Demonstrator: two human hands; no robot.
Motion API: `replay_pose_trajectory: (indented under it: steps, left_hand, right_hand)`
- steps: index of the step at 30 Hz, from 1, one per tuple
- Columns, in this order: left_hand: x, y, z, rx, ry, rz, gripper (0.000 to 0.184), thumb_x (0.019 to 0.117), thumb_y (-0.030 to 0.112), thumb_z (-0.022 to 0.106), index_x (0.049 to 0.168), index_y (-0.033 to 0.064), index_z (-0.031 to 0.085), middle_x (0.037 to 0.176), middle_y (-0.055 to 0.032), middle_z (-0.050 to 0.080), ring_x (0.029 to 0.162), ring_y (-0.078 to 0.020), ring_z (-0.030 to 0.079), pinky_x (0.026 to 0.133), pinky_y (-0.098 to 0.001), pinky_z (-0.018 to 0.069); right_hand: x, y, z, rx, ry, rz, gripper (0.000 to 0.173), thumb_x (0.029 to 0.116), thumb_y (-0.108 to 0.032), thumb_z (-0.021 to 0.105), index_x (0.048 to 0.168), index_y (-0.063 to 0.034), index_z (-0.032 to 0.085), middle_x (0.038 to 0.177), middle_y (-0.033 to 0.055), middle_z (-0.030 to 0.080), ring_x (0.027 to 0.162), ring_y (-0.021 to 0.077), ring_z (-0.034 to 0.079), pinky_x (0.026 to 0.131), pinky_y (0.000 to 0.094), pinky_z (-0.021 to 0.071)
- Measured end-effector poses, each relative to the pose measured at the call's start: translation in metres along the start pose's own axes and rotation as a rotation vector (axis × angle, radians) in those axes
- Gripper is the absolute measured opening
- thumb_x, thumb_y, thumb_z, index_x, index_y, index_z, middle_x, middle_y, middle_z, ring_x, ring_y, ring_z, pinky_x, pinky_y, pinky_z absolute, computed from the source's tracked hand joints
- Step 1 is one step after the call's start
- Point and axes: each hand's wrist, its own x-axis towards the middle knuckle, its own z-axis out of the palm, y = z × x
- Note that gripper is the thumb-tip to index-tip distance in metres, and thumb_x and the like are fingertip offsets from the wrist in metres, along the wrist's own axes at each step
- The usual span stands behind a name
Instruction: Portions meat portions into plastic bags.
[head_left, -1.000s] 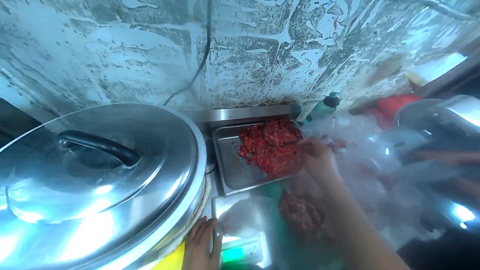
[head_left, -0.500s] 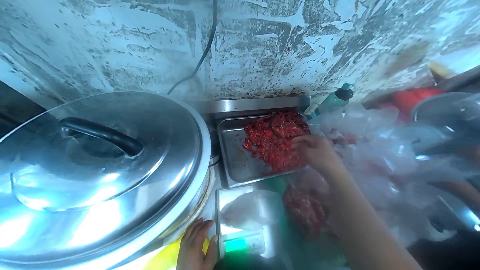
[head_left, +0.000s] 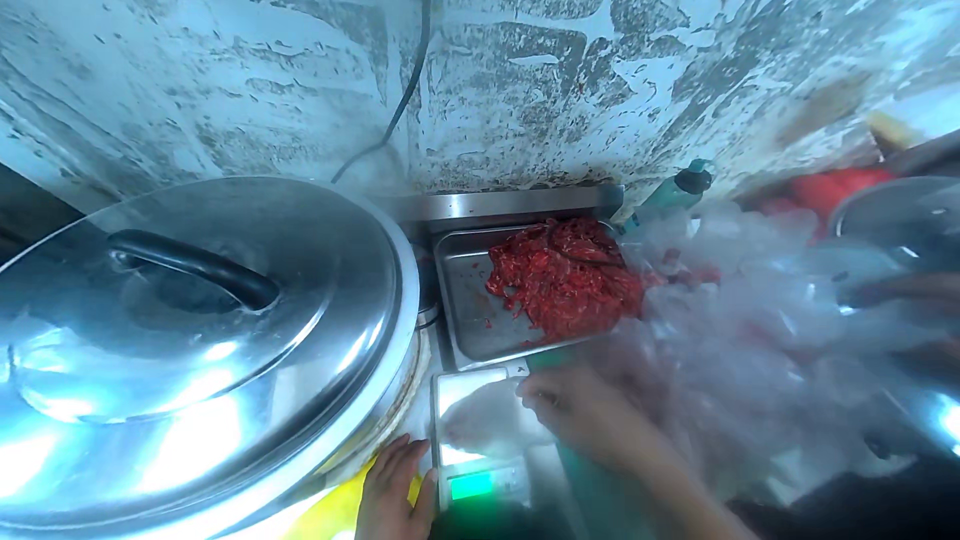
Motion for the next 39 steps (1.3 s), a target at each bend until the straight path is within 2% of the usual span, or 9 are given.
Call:
replay_pose_trajectory:
  steps: [11,14,23,28,31,32,35,38,39]
  left_hand:
    - [-0.002,-0.003,0.002,0.006,0.020,0.028,0.036,0.0968,0.030,0.060,0.125,0.0113,0.071,0.127,-0.0048,0.071,0.134,-0.0299,0.055,0.113,-0.0508,0.0427]
    - [-0.002,-0.003,0.002,0.004,0.019,0.025,0.036,0.0968,0.030,0.061,0.125,0.0112,0.071,0.127,-0.0047,0.071,0.135,-0.0295,0.055,0.113,-0.0512,0.0427]
    - [-0.002,-0.005,-0.002,-0.005,0.006,-0.010,0.036,0.0962,0.030,0.062,0.125,0.0097,0.071,0.127,-0.0068,0.071,0.135,-0.0318,0.054,0.114,-0.0522,0.0416]
    - [-0.001,-0.005,-0.004,-0.015,0.012,-0.017,0.035,0.0963,0.029,0.062,0.125,0.0106,0.071,0.128,-0.0057,0.070,0.137,-0.0308,0.053,0.115,-0.0510,0.0408]
    - [0.000,-0.006,-0.002,-0.011,0.001,-0.015,0.036,0.0964,0.030,0.062,0.125,0.0106,0.071,0.128,-0.0056,0.070,0.137,-0.0303,0.052,0.115,-0.0500,0.0409]
    - [0.000,-0.006,-0.001,-0.013,0.000,-0.013,0.036,0.0964,0.030,0.062,0.126,0.0107,0.071,0.128,-0.0054,0.070,0.137,-0.0299,0.053,0.115,-0.0498,0.0411]
    - [0.001,-0.006,0.000,-0.018,-0.002,-0.010,0.035,0.0961,0.029,0.062,0.125,0.0115,0.071,0.128,-0.0042,0.070,0.137,-0.0287,0.053,0.116,-0.0489,0.0408]
    - [0.002,-0.006,-0.001,-0.008,-0.009,-0.005,0.034,0.0965,0.030,0.062,0.124,0.0125,0.071,0.127,-0.0033,0.070,0.137,-0.0269,0.052,0.116,-0.0476,0.0410]
    - [0.002,-0.006,-0.001,-0.007,-0.010,-0.004,0.034,0.0966,0.031,0.063,0.124,0.0126,0.071,0.128,-0.0033,0.070,0.137,-0.0269,0.052,0.116,-0.0476,0.0409]
  right_hand:
    - [0.004,-0.002,0.016,-0.114,-0.014,0.040,0.029,0.1032,-0.025,0.049,0.117,-0.0174,0.073,0.106,0.0024,0.073,0.094,0.0166,0.068,0.089,0.0415,0.0543]
    - [0.009,-0.002,0.021,-0.167,-0.037,0.041,0.031,0.1031,-0.025,0.048,0.118,-0.0163,0.074,0.111,0.0029,0.074,0.105,0.0184,0.068,0.095,0.0437,0.0530]
    - [0.023,-0.010,0.032,-0.257,-0.126,0.053,0.024,0.0990,-0.023,0.055,0.100,-0.0046,0.071,0.103,0.0147,0.070,0.106,0.0327,0.065,0.093,0.0541,0.0500]
    - [0.028,-0.016,0.038,-0.284,-0.137,0.147,0.026,0.0968,-0.025,0.060,0.099,-0.0007,0.069,0.110,0.0193,0.068,0.114,0.0366,0.062,0.097,0.0554,0.0501]
    - [0.029,-0.020,0.039,-0.292,-0.099,0.227,0.026,0.0908,-0.022,0.066,0.103,0.0006,0.069,0.116,0.0201,0.066,0.113,0.0363,0.063,0.095,0.0558,0.0517]
    - [0.030,-0.020,0.040,-0.305,-0.103,0.252,0.032,0.0891,-0.023,0.068,0.110,0.0010,0.067,0.117,0.0206,0.066,0.113,0.0367,0.064,0.095,0.0566,0.0521]
    - [0.036,-0.004,0.054,-0.319,-0.123,0.202,0.042,0.0893,-0.034,0.070,0.118,-0.0038,0.068,0.118,0.0186,0.068,0.113,0.0363,0.065,0.095,0.0601,0.0523]
    - [0.046,0.012,0.074,-0.288,-0.080,0.114,0.038,0.0923,-0.049,0.064,0.117,-0.0205,0.072,0.111,0.0094,0.073,0.107,0.0315,0.069,0.089,0.0619,0.0544]
    - [0.049,0.013,0.077,-0.292,-0.077,0.109,0.039,0.0919,-0.052,0.063,0.115,-0.0216,0.072,0.109,0.0087,0.073,0.106,0.0316,0.069,0.088,0.0628,0.0542]
